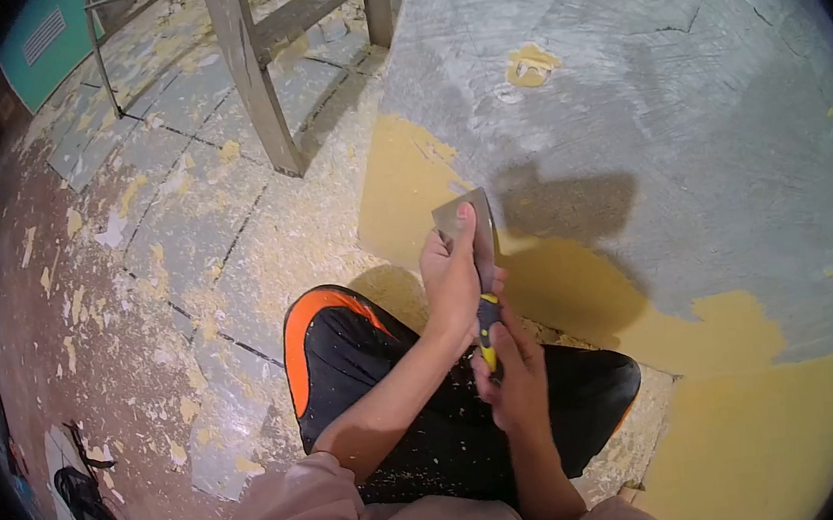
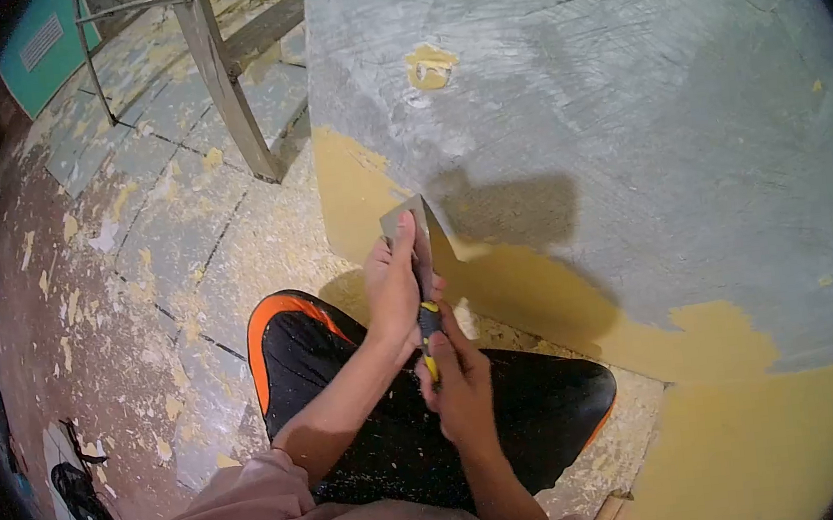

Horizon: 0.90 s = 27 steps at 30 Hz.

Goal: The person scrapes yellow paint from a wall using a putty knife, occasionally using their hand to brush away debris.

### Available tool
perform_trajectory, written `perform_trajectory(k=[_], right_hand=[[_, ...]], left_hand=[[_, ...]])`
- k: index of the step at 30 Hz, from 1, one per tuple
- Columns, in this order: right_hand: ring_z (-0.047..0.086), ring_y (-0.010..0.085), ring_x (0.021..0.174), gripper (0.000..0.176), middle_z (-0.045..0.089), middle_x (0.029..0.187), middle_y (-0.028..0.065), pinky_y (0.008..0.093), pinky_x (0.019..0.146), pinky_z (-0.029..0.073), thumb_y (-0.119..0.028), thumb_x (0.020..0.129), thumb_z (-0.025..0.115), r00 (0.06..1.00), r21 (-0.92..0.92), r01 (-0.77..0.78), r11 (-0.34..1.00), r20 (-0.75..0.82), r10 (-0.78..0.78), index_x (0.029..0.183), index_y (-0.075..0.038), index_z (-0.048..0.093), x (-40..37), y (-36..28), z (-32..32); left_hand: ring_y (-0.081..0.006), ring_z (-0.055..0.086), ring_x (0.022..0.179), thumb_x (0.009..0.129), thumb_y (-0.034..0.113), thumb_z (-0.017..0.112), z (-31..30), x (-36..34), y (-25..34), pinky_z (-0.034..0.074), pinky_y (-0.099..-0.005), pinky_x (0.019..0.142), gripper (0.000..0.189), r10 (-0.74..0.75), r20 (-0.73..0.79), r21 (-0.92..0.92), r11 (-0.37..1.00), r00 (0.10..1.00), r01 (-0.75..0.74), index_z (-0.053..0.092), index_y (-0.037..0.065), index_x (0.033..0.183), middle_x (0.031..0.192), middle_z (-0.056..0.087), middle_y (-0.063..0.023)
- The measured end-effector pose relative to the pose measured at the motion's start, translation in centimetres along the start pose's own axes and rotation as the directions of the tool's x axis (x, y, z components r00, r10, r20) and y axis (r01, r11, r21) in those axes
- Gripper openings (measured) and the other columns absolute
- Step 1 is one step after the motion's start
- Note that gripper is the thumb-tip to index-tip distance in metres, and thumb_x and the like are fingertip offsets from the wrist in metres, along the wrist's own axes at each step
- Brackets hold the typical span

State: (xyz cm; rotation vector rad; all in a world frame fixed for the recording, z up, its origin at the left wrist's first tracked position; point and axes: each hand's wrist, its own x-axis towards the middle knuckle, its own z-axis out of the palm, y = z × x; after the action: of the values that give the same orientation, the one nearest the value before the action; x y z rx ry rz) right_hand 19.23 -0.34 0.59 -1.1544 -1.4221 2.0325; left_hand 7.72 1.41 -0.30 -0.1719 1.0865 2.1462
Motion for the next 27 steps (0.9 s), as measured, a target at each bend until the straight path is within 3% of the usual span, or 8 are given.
perform_trajectory(k=[2,7,9,13,16,17,22,27], right_hand=[[0.035,0.0016,0.048,0.041,0.046,0.066,-0.0041,0.0157,0.039,0.027,-0.019,0.094,0.046,0.992,0.022,0.111,0.994,0.057,-0.112,0.134,-0.010,0.042,0.9,0.6,1.4],[0.037,0.0008,0.052,0.041,0.049,0.078,-0.0029,0.0138,0.038,0.025,-0.012,0.094,0.042,0.957,0.031,0.132,0.991,0.256,-0.135,0.135,-0.011,0.040,2.8,-1.8,6.2],[0.035,0.0028,0.053,0.041,0.045,0.067,-0.0046,0.0170,0.045,0.030,-0.018,0.094,0.046,0.964,-0.076,0.211,0.975,0.183,-0.194,0.134,-0.012,0.042,2.3,-0.8,5.6],[0.036,0.0024,0.051,0.043,0.046,0.066,-0.0049,0.0165,0.044,0.031,-0.020,0.094,0.046,0.992,-0.206,0.091,0.974,-0.067,-0.107,0.136,-0.011,0.040,0.2,1.2,-0.6],[0.037,0.0017,0.050,0.043,0.046,0.064,-0.0059,0.0155,0.043,0.031,-0.022,0.094,0.046,0.990,-0.136,0.041,0.990,-0.128,-0.059,0.135,-0.011,0.041,-1.4,1.3,-3.6],[0.033,0.0021,0.043,0.043,0.044,0.063,-0.0034,0.0145,0.035,0.023,-0.019,0.095,0.043,0.987,-0.147,0.028,0.989,-0.151,-0.051,0.136,-0.011,0.037,-1.3,1.7,-3.9],[0.037,0.0015,0.052,0.041,0.049,0.072,-0.0037,0.0160,0.044,0.031,-0.019,0.094,0.047,0.992,-0.117,0.124,0.985,0.001,-0.125,0.134,-0.010,0.043,1.9,1.3,0.0],[0.037,0.0017,0.054,0.041,0.050,0.076,-0.0038,0.0164,0.046,0.032,-0.018,0.094,0.047,0.981,-0.095,0.193,0.977,0.024,-0.191,0.134,-0.009,0.042,0.7,1.9,2.0]], left_hand=[[-0.0075,0.044,0.042,0.085,0.047,0.057,-0.5,0.3,2.0,0.034,-0.0200,0.038,0.038,-0.038,0.025,0.040,0.999,0.999,0.037,0.048,0.012,0.074,0.056,0.044,0.0027],[-0.0071,0.045,0.040,0.087,0.048,0.054,-1.8,3.6,7.2,0.036,-0.0198,0.036,0.038,0.154,0.008,0.025,0.988,0.988,-0.154,0.046,0.012,0.076,0.056,0.046,0.0024],[-0.0067,0.045,0.040,0.087,0.048,0.054,-2.0,2.8,5.7,0.036,-0.0198,0.036,0.039,0.116,-0.015,0.072,0.991,0.993,-0.114,0.045,0.012,0.075,0.056,0.046,0.0024],[-0.0072,0.043,0.039,0.087,0.046,0.054,-0.7,1.0,-2.0,0.036,-0.0209,0.035,0.040,-0.040,0.059,0.007,0.999,0.997,0.040,0.046,0.009,0.075,0.052,0.044,0.0018],[-0.0080,0.042,0.038,0.087,0.046,0.054,0.5,-0.5,-5.4,0.035,-0.0217,0.035,0.040,-0.066,0.093,-0.033,0.997,0.993,0.070,0.047,0.008,0.076,0.050,0.043,0.0019],[-0.0085,0.042,0.038,0.087,0.046,0.054,0.7,-0.7,-5.8,0.035,-0.0221,0.034,0.040,-0.069,0.099,-0.044,0.996,0.993,0.074,0.047,0.008,0.077,0.050,0.042,0.0019],[-0.0068,0.042,0.040,0.087,0.046,0.055,-0.6,1.6,0.0,0.034,-0.0207,0.036,0.039,0.039,0.023,-0.004,0.999,0.999,-0.039,0.048,0.010,0.075,0.055,0.046,0.0017],[-0.0061,0.043,0.041,0.087,0.046,0.055,-1.5,1.5,1.2,0.034,-0.0205,0.037,0.038,-0.032,0.073,0.072,0.997,0.997,0.027,0.047,0.011,0.076,0.056,0.046,0.0028]])
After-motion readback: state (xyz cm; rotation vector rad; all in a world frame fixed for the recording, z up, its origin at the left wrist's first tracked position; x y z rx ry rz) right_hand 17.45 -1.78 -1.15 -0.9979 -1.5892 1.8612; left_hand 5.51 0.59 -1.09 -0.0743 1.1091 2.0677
